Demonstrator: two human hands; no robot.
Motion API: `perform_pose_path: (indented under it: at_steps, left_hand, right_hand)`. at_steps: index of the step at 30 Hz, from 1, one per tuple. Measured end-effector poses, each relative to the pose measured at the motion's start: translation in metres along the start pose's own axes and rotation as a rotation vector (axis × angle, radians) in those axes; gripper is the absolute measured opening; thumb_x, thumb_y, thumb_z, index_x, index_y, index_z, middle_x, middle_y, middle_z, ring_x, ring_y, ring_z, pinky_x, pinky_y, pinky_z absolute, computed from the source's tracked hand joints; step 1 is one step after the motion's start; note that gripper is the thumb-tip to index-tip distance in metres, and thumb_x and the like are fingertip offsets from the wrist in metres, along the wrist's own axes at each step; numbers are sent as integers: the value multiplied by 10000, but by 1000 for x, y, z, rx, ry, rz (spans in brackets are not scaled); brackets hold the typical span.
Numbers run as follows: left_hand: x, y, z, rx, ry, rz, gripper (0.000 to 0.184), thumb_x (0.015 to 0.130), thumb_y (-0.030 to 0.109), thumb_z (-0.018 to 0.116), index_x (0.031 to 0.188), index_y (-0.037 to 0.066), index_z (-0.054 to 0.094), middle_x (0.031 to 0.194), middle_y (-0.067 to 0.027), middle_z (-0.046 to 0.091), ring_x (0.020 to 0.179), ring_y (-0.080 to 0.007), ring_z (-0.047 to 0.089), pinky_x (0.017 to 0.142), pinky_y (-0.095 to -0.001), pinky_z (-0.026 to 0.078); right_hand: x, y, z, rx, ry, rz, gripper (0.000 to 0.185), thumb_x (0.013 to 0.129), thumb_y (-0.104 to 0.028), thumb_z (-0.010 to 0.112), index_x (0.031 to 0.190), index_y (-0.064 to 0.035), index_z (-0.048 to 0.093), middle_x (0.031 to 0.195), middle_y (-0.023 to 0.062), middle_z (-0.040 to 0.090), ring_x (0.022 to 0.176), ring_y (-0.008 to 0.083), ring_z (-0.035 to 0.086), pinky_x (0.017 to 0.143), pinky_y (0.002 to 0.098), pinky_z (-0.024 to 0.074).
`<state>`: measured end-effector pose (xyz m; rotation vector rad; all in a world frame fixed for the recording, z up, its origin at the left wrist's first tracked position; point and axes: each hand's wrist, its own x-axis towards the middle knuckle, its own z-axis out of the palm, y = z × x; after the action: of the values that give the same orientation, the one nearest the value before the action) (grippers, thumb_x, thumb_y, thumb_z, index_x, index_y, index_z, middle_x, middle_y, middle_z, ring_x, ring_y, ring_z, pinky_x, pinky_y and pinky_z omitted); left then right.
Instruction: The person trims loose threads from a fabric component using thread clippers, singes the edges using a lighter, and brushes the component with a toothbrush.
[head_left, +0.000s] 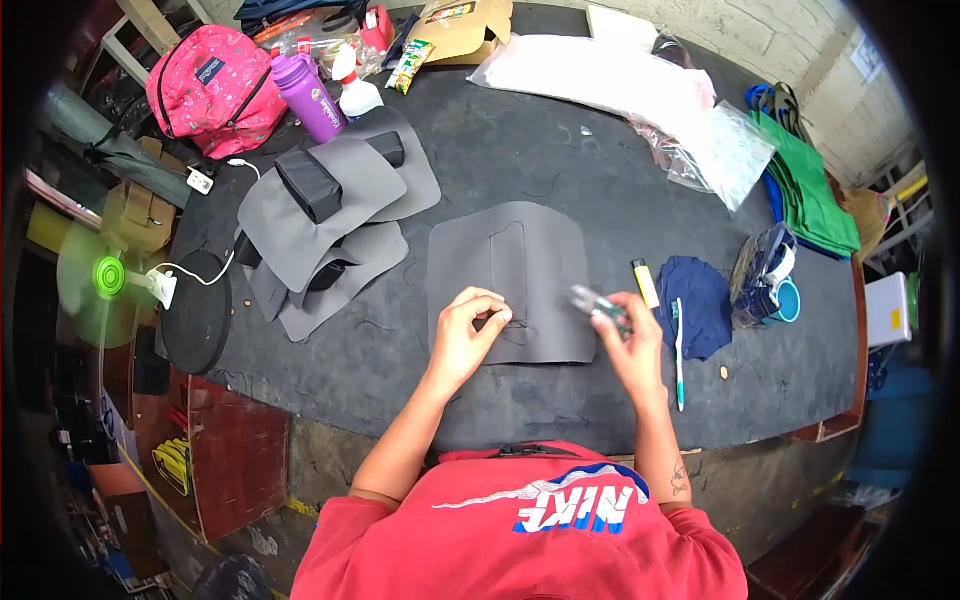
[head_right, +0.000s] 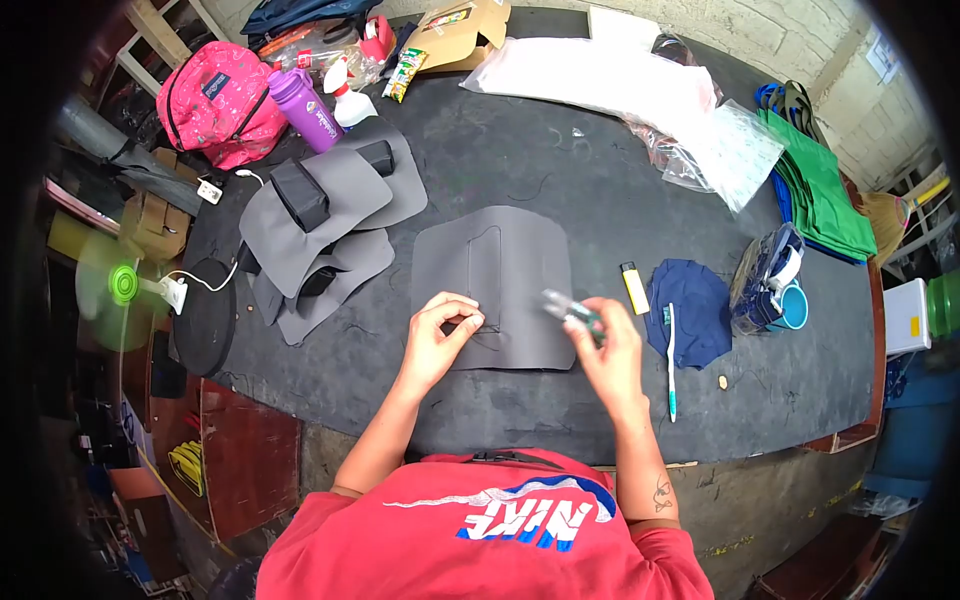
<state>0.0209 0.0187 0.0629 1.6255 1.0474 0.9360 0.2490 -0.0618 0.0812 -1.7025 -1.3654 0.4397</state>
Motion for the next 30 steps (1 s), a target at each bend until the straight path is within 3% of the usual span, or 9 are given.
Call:
perform_pose_path:
  at_steps: [2, 4, 10, 16, 20, 22, 25, 30]
  left_hand:
    - [1, -1, 0, 16, -5, 12, 76, 839, 21, 680, 896, -27, 689, 1001, -92, 628, 844, -145, 635, 770, -264, 515]
    - [1, 0, 1, 31, -8, 23, 79, 836, 22, 681, 899, -25, 693, 1011, -94, 626, 851, -146, 636, 770, -266, 516]
    - [-1, 0, 5, 110, -7, 64, 82, 826, 22, 685, 896, -16, 704, 1036, -103, 601, 874, -155, 635, 773, -269, 516]
    - [-5, -11, 8, 92, 166, 128, 79, 829, 31, 694, 897, -7, 709, 1035, -80, 584, 818, -120, 599, 730, -241, 491]
    - [-9, -18, 9, -100, 234, -30, 62, 840, 24, 693, 893, -4, 708, 1015, -44, 563, 825, -111, 581, 759, -234, 479]
    - [-10, -22, 13, -381, 250, -51, 56, 854, 10, 675, 899, -13, 700, 1020, -41, 550, 877, -112, 574, 802, -247, 480]
    - [-11, -25, 15, -328, 232, -46, 60, 863, 2, 662, 909, -22, 692, 1032, -44, 541, 923, -115, 567, 836, -262, 479]
    - [-13, -20, 13, -345, 258, -21, 60, 880, 23, 654, 911, -20, 682, 1006, -38, 552, 908, -109, 559, 828, -251, 465]
  right_hand:
    - [-3, -7, 9, -70, -57, -186, 256, 801, -175, 730, 970, -28, 606, 813, 103, 609, 686, 242, 586, 623, 347, 481]
    - [-6, -19, 14, -181, -150, -200, 245, 788, -218, 733, 895, -39, 604, 775, 107, 605, 719, 302, 613, 644, 396, 484]
    - [-2, -25, 30, -265, -226, -238, 240, 795, -238, 722, 876, -45, 605, 760, 99, 602, 705, 301, 612, 649, 395, 481]
    - [-2, -9, 39, -193, -128, -216, 221, 807, -221, 715, 873, -42, 602, 731, 100, 602, 675, 297, 604, 617, 400, 470]
    - [-2, -15, 36, -171, -129, -204, 220, 793, -186, 731, 849, -17, 602, 737, 107, 601, 671, 292, 597, 612, 381, 473]
    - [-3, -22, 37, -162, -153, -216, 219, 793, -187, 729, 847, -19, 601, 734, 104, 595, 668, 291, 594, 611, 384, 471]
    - [-2, -29, 45, -206, -150, -335, 214, 794, -202, 723, 843, -35, 597, 711, 98, 569, 637, 289, 571, 596, 391, 455]
    - [3, -25, 54, -157, -116, -334, 213, 780, -184, 734, 846, -29, 604, 703, 99, 558, 631, 290, 564, 595, 387, 451]
